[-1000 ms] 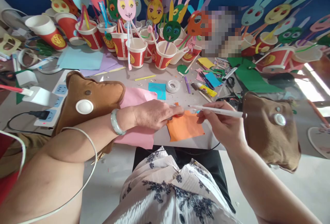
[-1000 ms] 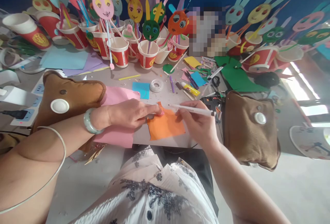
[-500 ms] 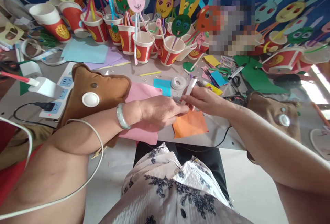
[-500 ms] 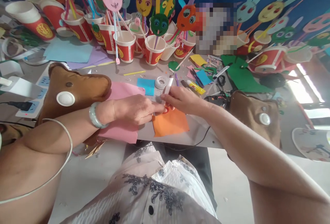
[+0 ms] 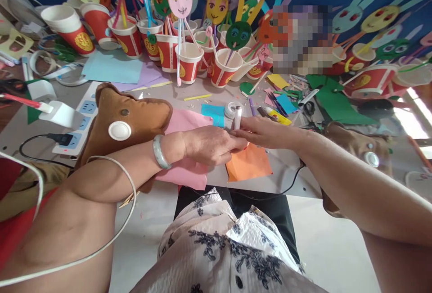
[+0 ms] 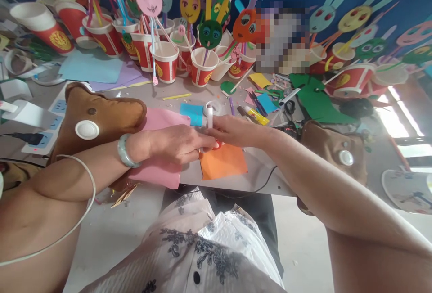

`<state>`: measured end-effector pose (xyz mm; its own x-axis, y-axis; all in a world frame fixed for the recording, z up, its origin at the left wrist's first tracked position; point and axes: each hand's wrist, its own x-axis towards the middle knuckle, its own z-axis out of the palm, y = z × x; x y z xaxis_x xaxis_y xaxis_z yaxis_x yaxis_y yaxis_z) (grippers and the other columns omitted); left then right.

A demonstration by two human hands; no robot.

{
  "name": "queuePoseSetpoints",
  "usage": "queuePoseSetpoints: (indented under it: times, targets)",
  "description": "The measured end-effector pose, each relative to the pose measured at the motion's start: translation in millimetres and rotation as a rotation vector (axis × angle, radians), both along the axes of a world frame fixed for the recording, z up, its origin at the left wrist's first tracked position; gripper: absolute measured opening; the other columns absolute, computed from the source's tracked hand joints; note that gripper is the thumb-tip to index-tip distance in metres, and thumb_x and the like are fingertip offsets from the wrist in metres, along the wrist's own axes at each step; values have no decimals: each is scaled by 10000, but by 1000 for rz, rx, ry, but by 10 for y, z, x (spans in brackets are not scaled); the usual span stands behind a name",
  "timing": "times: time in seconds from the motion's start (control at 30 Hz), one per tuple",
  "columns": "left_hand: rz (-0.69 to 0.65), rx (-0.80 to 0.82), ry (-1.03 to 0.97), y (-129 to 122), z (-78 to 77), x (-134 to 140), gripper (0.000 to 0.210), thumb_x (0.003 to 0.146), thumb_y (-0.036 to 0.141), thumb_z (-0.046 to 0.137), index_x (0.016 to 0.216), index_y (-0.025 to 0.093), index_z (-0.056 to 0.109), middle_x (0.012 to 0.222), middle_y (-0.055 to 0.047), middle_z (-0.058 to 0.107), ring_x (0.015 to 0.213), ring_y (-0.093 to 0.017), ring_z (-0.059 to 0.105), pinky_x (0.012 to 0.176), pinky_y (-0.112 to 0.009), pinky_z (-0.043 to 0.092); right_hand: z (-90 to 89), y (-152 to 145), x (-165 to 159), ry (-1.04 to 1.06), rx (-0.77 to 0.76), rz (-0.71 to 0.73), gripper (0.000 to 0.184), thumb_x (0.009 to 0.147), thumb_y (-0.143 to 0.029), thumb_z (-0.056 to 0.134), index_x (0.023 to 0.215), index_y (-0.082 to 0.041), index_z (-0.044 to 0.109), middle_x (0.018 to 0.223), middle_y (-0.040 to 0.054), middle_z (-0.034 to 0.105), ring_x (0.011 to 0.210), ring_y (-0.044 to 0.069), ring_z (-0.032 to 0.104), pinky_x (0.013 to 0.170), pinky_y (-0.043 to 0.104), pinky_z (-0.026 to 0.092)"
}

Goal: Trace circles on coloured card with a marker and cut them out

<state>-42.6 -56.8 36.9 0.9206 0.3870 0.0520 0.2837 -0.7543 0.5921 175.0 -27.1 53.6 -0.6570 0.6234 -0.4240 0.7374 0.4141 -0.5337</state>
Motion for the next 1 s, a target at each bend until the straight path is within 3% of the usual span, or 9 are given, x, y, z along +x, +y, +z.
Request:
queuePoseSetpoints:
  times: [0.27,0.5,0.83,1.0]
  targets:
    - [-78,17,18,38,-51,7,201,892,106,453,1035,208,550,959,-43,673,862,-200,639,718,-307,440,27,25,-21,-98,49,-28,414,1009,-539,416,798,-206,541,696,13,611,591,132,517,576,272,343]
    - [-32,28,66,8,-14,17,199,899,136,466,1062,210,554,974,-49,686,792,-193,638,682,-312,449,-6,7,42,61,45,-58,352,994,-519,441,829,-226,547,650,-5,621,557,131,535,521,261,334]
    - [-29,37,87,3,-8,11,272,903,146,455,1149,204,556,980,-49,719,816,-203,664,681,-308,431,-65,-24,141,122,-21,-214,324,960,-511,534,798,-231,543,727,23,746,664,187,712,592,283,494]
    - [-16,39,128,-18,33,14,308,888,144,462,1179,198,546,985,-57,733,802,-207,668,665,-304,434,-60,-80,163,149,-13,-230,370,977,-502,525,769,-216,632,717,37,761,663,193,727,615,293,536]
